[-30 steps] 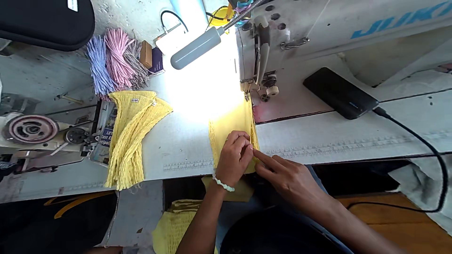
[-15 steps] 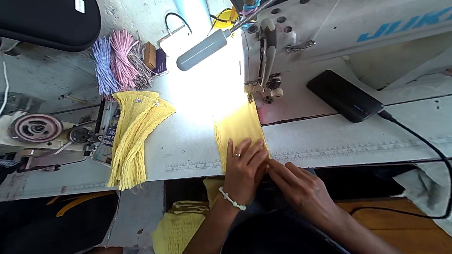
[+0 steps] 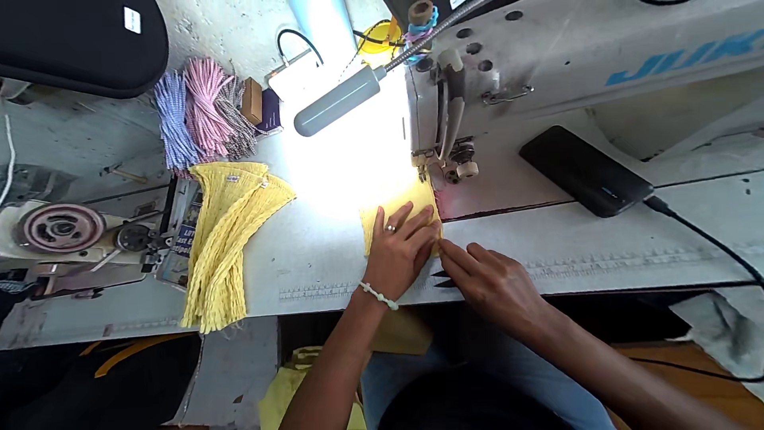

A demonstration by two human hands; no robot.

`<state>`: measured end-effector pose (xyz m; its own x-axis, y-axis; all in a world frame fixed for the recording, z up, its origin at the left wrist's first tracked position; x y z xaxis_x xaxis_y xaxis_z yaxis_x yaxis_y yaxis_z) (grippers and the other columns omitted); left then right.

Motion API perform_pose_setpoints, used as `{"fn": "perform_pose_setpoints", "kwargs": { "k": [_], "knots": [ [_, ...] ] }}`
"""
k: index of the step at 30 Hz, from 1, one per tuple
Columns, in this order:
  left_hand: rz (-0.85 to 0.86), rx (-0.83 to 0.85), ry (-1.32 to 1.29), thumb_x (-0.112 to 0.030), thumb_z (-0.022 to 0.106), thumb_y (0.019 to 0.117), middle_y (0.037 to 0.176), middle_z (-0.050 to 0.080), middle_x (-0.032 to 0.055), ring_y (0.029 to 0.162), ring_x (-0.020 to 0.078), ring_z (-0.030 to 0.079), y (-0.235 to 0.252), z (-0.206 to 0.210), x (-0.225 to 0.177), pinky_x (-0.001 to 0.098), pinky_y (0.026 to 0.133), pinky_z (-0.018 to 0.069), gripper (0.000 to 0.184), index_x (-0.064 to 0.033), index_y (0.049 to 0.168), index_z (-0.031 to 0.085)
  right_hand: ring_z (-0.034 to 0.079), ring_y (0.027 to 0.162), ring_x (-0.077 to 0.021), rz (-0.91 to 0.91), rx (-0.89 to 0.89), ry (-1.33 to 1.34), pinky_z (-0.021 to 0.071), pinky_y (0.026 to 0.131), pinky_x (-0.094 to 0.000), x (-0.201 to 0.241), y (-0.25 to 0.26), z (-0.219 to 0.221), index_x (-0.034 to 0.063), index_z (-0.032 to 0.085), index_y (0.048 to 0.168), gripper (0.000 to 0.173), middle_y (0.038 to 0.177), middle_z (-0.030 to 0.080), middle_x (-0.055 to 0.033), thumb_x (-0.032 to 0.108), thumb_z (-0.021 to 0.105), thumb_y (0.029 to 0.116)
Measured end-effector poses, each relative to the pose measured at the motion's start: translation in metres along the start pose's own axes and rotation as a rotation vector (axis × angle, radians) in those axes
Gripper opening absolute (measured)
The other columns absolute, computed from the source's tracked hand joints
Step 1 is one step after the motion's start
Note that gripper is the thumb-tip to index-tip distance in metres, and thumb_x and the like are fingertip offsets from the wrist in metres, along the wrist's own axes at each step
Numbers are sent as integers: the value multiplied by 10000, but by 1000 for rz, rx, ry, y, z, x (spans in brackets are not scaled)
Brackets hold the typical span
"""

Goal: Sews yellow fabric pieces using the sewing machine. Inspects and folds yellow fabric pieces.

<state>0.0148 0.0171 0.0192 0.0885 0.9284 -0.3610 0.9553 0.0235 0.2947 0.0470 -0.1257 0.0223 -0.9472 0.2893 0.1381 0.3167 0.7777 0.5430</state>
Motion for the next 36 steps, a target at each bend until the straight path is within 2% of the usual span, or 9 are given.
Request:
{"fn": "perform_pose_setpoints", "kwargs": {
  "k": [4,8,10,13,17,20,26,32,36],
  "knots": [
    [27,13,-3,-185,594,1013,1392,661,33,1395,317,527,15,1,13,688,1155,280,263,-159,1207,768,612,596,-268,2,32,38,431,447,-347,-11,15,6,-9,674,894,134,1048,720,-176,-49,549,922],
    [51,-3,14,-184,626,998,1393,651,85,1378,343,534,30,-1,21,677,1137,317,258,-152,1213,765,656,626,-299,21,16,63,473,456,-370,-22,25,14,-19,655,862,81,1007,711,-194,-60,592,894],
    [37,-7,66,-215,645,992,1361,637,133,1331,365,554,34,-2,22,681,1117,343,261,-193,1225,762,671,646,-303,32,22,77,497,468,-375,-25,28,16,-23,657,854,74,997,706,-195,-69,606,881],
    [-4,-36,140,-254,653,987,1322,664,103,1302,355,575,33,-2,21,719,1086,325,287,-246,1257,750,668,642,-302,32,32,78,494,467,-372,-26,31,17,-22,655,847,69,982,702,-195,-77,617,863],
    [-47,-67,109,-262,673,968,1352,674,60,1338,310,574,34,-1,28,683,1087,364,329,-110,1257,713,665,626,-299,39,35,84,500,468,-375,-30,33,19,-17,680,884,71,1000,709,-196,-62,628,865],
    [-58,-35,78,-251,663,977,1396,653,64,1350,318,565,45,-3,35,676,1071,375,324,-94,1251,733,669,630,-317,56,59,97,512,478,-406,-38,41,22,-24,731,960,121,1038,711,-203,-50,669,859],
    [-103,90,36,-251,596,1029,1392,642,121,1332,348,563,74,-7,57,618,1051,428,332,-75,1288,707,712,711,-325,78,55,77,543,522,-421,-53,59,31,-20,730,992,135,1156,721,-195,-54,679,872],
    [-223,208,-15,-268,535,1063,1434,598,182,1284,366,599,95,-15,64,564,1077,434,389,4,1308,665,731,776,-347,172,33,73,565,554,-455,-58,60,38,-13,738,1158,306,1251,693,-204,-50,708,856],
    [-352,279,5,-238,413,1108,1419,598,209,1220,386,634,107,-22,60,569,1021,470,409,18,1340,632,734,769,-356,212,38,117,566,552,-481,-61,61,35,-20,739,1124,304,1223,702,-206,-45,745,821]
  ]
}}
Point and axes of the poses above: each hand's wrist, its own y-axis towards the middle knuckle, its own z-axis out of the palm, x = y × z, the point moved 5 cm from there along y, towards the middle knuckle
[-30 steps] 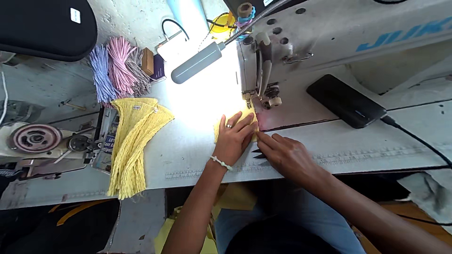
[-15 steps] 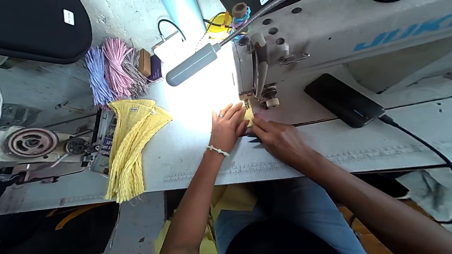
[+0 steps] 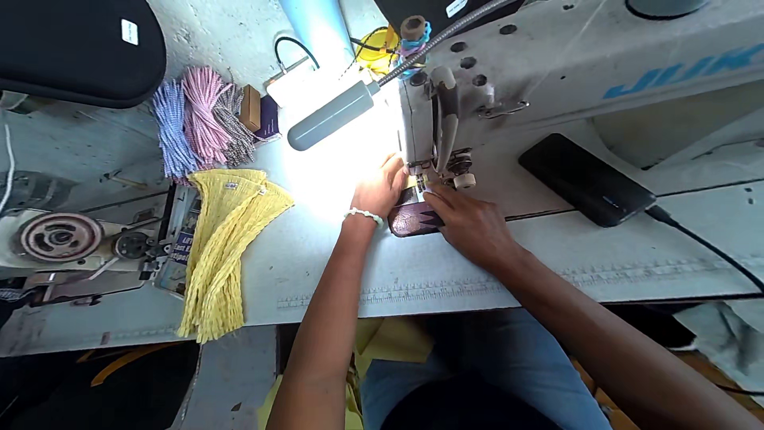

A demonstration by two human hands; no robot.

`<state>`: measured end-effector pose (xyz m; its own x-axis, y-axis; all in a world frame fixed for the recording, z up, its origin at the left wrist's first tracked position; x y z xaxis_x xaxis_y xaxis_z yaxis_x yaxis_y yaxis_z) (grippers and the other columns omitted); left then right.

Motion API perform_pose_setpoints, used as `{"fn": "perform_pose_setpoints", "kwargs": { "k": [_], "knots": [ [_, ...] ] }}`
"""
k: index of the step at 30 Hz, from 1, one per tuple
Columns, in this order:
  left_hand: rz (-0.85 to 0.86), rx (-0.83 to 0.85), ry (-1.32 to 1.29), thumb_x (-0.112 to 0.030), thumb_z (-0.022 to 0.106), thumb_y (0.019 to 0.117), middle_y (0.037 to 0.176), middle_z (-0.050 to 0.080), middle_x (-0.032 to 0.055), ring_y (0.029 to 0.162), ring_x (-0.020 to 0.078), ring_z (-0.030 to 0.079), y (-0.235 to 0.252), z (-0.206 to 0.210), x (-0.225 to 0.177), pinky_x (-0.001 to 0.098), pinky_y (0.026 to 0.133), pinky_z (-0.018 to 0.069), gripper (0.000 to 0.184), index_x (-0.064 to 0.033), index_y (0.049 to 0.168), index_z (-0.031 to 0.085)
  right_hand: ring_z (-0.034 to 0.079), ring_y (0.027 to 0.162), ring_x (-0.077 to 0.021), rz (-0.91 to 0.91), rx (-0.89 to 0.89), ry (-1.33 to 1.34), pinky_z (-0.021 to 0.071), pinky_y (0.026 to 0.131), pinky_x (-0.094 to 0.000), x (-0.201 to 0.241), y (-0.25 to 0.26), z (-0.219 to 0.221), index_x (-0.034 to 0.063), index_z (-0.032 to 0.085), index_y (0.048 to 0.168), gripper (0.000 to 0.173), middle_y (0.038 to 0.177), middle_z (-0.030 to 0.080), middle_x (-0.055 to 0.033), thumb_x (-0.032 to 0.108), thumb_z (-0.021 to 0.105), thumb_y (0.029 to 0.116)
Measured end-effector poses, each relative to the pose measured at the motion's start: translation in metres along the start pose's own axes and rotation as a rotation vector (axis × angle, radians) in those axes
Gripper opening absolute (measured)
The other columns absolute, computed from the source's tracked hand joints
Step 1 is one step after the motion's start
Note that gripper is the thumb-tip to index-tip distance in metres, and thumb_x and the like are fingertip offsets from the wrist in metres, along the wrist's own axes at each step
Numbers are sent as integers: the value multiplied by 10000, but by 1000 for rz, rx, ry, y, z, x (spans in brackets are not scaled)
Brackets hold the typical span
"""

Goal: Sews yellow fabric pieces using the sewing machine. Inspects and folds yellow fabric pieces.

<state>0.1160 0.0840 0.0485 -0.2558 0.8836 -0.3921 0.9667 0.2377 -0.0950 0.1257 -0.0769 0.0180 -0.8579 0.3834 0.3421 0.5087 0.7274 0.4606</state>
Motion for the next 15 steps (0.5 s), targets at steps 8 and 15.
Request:
{"fn": "perform_pose_setpoints", "kwargs": {
  "k": [8,15],
  "knots": [
    [-258,123,189,-125,537,1039,1263,643,295,1118,461,656,14,5,-18,625,897,510,399,80,1381,521,695,661,-383,103,-96,94,533,504,-502,-8,-4,-13,-32,724,1027,171,941,695,-229,2,724,859],
    [-401,-71,113,-175,425,1094,1220,639,341,1193,496,603,15,-4,17,637,994,447,387,108,1288,603,708,755,-364,136,-115,114,557,581,-492,-14,-6,-15,-15,728,1068,318,949,697,-204,251,742,894]
  ]
}}
Point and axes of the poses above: each hand's wrist, its own y-axis towards the middle knuckle, its own z-axis out of the palm, x = y × z, the point moved 5 cm from there along y, towards the middle knuckle
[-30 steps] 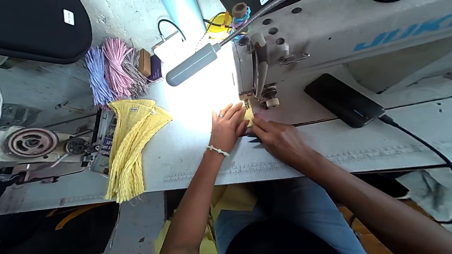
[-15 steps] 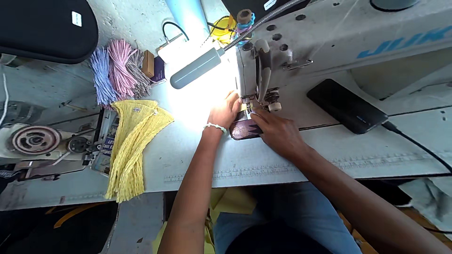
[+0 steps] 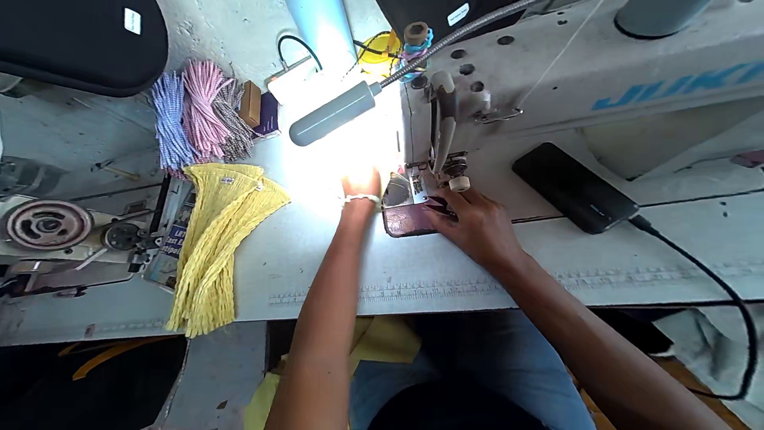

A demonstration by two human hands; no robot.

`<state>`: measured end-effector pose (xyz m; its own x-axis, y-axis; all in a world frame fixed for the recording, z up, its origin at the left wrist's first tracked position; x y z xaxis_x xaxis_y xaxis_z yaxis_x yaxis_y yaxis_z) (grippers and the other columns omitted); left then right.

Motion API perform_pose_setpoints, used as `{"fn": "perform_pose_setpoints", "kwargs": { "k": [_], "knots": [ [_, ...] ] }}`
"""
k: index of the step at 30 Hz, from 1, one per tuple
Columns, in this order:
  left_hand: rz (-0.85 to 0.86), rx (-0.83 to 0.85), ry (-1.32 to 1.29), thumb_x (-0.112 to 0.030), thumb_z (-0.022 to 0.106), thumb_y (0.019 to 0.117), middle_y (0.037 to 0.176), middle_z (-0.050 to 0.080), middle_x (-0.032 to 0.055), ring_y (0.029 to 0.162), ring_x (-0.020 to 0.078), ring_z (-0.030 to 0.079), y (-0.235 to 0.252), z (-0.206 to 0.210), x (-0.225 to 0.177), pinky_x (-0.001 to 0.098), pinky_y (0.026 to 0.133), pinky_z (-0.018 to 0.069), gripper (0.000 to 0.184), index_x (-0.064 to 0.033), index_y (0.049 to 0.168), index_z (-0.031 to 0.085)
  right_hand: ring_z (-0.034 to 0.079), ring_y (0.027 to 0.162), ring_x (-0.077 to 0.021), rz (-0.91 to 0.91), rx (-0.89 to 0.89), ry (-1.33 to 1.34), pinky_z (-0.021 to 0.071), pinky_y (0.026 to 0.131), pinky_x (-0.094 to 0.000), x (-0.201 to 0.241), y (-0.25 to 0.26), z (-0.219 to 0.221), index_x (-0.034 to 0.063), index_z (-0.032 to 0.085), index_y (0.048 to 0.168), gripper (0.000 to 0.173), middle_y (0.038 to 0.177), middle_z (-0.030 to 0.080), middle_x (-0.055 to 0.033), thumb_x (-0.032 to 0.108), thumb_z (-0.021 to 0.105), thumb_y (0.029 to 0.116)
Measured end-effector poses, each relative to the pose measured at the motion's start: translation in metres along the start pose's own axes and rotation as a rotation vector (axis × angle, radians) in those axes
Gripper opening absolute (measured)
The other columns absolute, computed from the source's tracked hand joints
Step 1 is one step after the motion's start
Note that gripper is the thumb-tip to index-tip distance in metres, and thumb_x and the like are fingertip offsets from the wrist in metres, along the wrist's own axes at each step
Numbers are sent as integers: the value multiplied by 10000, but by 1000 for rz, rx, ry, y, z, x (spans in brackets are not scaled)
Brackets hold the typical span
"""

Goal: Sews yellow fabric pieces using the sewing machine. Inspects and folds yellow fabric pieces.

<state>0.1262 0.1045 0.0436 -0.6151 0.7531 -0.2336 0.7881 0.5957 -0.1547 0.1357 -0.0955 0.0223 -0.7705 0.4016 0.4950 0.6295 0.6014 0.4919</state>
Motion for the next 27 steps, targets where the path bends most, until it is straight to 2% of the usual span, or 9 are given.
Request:
{"fn": "perform_pose_setpoints", "kwargs": {
  "k": [2,5,7,9,11,14,18,20,27],
  "knots": [
    [-91,-59,-110,-168,397,1102,1298,606,351,1282,489,557,-3,-8,20,597,1091,401,417,115,1364,558,710,834,-378,-22,3,12,572,648,-488,1,-3,1,-20,717,1113,341,978,698,-208,255,712,911],
    [-129,-201,-315,-149,444,1087,1245,626,334,1248,443,581,-23,-12,39,545,1094,416,367,132,1257,607,710,901,-396,-60,23,17,586,718,-491,9,-3,6,-50,710,1124,295,1004,703,-228,185,681,948],
    [-82,-285,-433,-162,472,1081,1188,633,310,1154,418,616,-43,-9,45,544,1025,462,343,127,1187,621,715,854,-407,-89,67,-38,586,679,-504,19,3,12,-80,696,1084,256,964,689,-244,148,676,968],
    [2,-360,-496,-227,490,1089,1090,625,247,978,350,634,-62,-3,48,510,870,512,324,76,1096,604,696,741,-409,-80,132,-108,560,584,-500,33,12,22,-98,669,1021,219,899,650,-252,115,682,967],
    [33,-380,-541,-273,507,1085,1047,620,201,901,298,627,-74,1,49,481,805,522,328,38,1042,599,683,754,-433,6,286,-159,553,599,-522,49,24,30,-106,632,1051,205,944,629,-272,86,656,985],
    [48,-408,-568,-227,537,1072,1035,611,191,920,290,624,-82,3,46,460,823,521,285,43,1018,611,689,840,-443,128,490,-232,553,668,-521,69,36,41,-117,578,1147,192,1039,627,-287,-27,593,978],
    [59,-429,-498,-220,563,1060,1066,584,216,993,350,610,-84,6,44,492,862,516,276,48,1038,628,695,816,-423,145,487,-297,551,648,-495,74,31,42,-119,586,1142,183,997,635,-277,-61,577,969],
    [91,-428,-472,-220,560,1060,1082,599,227,1030,369,612,-87,8,43,501,894,511,283,52,1056,635,694,842,-424,192,523,-305,550,665,-496,73,27,38,-111,577,1181,204,1037,638,-274,-37,562,991],
    [123,-415,-476,-178,543,1063,1120,635,246,1101,394,614,-96,10,40,516,959,495,280,76,1110,648,695,854,-453,207,529,-262,543,668,-537,68,25,35,-89,590,1186,204,1049,654,-285,1,567,1004]
  ]
}}
Point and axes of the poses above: each hand's wrist, its own y-axis towards the middle knuckle, its own z-axis out of the palm, x = y × z, the point moved 5 cm from there along y, towards the middle knuckle
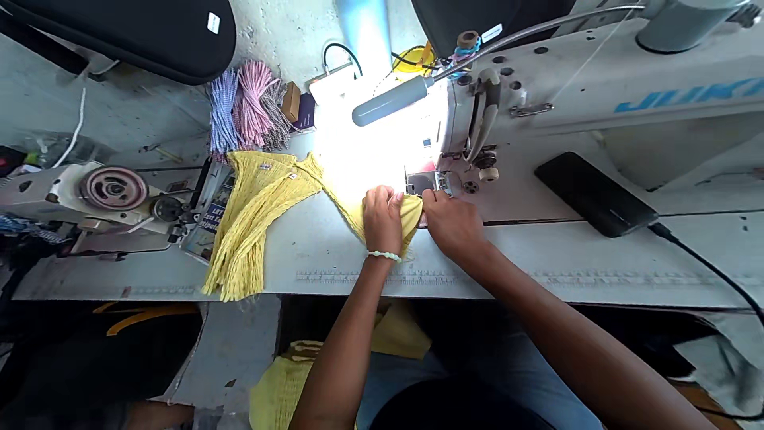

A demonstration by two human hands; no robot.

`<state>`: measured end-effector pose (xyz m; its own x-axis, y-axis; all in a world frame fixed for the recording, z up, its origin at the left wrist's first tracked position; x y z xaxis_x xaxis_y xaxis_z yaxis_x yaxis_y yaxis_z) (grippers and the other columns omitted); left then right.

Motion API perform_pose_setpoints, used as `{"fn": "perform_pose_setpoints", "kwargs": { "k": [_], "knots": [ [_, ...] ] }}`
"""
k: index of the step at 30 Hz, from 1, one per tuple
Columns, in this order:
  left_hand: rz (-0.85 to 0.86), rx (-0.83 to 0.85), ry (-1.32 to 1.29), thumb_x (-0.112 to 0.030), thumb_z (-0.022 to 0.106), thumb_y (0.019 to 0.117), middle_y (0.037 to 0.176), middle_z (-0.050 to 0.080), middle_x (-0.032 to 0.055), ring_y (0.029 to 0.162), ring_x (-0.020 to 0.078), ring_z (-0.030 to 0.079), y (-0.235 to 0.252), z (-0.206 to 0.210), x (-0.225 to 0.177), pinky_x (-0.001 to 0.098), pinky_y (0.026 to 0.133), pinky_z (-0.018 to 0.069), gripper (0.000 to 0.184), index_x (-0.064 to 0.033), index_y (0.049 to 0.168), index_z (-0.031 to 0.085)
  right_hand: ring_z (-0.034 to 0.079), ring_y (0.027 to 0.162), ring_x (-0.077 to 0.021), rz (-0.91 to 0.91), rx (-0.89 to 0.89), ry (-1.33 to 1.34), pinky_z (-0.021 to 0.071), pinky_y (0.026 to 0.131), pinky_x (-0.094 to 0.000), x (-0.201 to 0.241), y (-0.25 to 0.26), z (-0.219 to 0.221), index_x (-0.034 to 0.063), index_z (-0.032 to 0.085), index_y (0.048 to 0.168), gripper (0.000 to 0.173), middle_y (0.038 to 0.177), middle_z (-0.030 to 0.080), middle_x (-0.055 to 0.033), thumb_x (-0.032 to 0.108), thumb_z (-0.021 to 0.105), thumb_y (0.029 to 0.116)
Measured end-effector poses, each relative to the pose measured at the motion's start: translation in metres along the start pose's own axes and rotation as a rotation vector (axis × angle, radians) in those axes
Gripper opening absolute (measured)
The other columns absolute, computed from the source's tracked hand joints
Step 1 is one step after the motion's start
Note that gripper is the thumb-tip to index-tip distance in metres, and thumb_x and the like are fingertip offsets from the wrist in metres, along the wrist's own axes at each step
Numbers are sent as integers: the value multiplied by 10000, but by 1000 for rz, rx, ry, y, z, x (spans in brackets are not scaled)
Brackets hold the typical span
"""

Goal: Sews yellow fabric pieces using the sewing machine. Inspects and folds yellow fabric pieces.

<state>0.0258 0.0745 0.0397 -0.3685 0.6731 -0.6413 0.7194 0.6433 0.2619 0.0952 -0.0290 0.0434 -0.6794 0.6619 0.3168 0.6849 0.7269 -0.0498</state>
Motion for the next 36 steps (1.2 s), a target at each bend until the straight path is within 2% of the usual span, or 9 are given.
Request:
{"fn": "perform_pose_setpoints", "kwargs": {
  "k": [9,15,21,24,27,29,31,33,36],
  "knots": [
    [-103,28,-140,-221,456,1103,1342,643,188,1228,308,629,-9,-9,4,480,1030,485,326,47,1208,609,694,865,-448,-1,0,4,545,678,-535,1,1,2,-101,575,1189,209,1066,644,-285,17,553,1017],
    [-548,-177,-975,-272,296,1132,1100,652,54,949,84,656,-43,-41,47,289,820,569,379,-58,1376,492,707,806,-444,-105,-118,88,544,633,-566,-7,-15,12,-59,659,1112,249,973,690,-254,112,484,1063],
    [-664,-281,-1382,-266,185,1135,875,705,-21,811,32,697,-78,-61,60,221,704,595,419,-116,1144,577,699,688,-416,-170,-434,145,536,544,-516,-16,-35,19,-92,656,1014,283,847,664,-249,184,594,1023],
    [-658,-237,-1198,-213,227,1135,925,683,-33,833,0,676,-89,-66,48,194,721,581,356,-85,1228,546,710,712,-410,-168,-448,255,547,572,-523,-22,-39,16,-79,662,1052,312,865,686,-240,223,593,1017],
    [-384,137,-927,-258,338,1096,1138,652,41,1052,61,651,-109,-61,22,257,923,546,335,15,1240,471,697,762,-357,-86,-382,503,554,668,-528,-38,-44,9,-51,665,1157,390,903,708,-214,301,651,990],
    [-104,320,-883,-302,422,1100,1373,644,153,1280,223,632,-117,-58,6,393,1080,512,295,-13,1130,471,582,638,-226,-70,-390,609,482,593,-402,-44,-48,2,-21,664,1139,337,783,641,-142,281,646,990],
    [20,152,-617,-182,515,1060,1318,660,186,1230,240,658,-110,-72,3,395,1012,560,264,65,1143,555,523,600,-90,-102,-371,668,445,571,-259,-41,-50,-2,19,695,1104,276,745,618,-59,250,557,1043],
    [-57,-66,-240,-150,603,997,1266,669,216,1153,261,672,-87,-87,15,394,920,566,319,96,1200,602,573,622,-63,-154,-295,739,485,598,-228,-27,-51,-3,12,717,1094,294,770,659,-47,197,490,1070],
    [-320,39,-54,-220,721,957,1390,551,278,1159,358,637,-49,-79,33,482,936,548,674,54,1489,411,683,755,-108,-219,-142,795,558,713,-283,1,-46,2,16,711,1139,294,933,754,-63,151,457,1078]
  ]
}}
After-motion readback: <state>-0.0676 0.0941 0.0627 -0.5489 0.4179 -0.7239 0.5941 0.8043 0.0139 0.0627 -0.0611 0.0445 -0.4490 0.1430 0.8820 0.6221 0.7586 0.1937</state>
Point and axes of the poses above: each hand's wrist, its own y-axis towards the middle knuckle, its own z-axis out of the palm, x = y × z, the point moved 5 cm from there along y, towards the middle knuckle
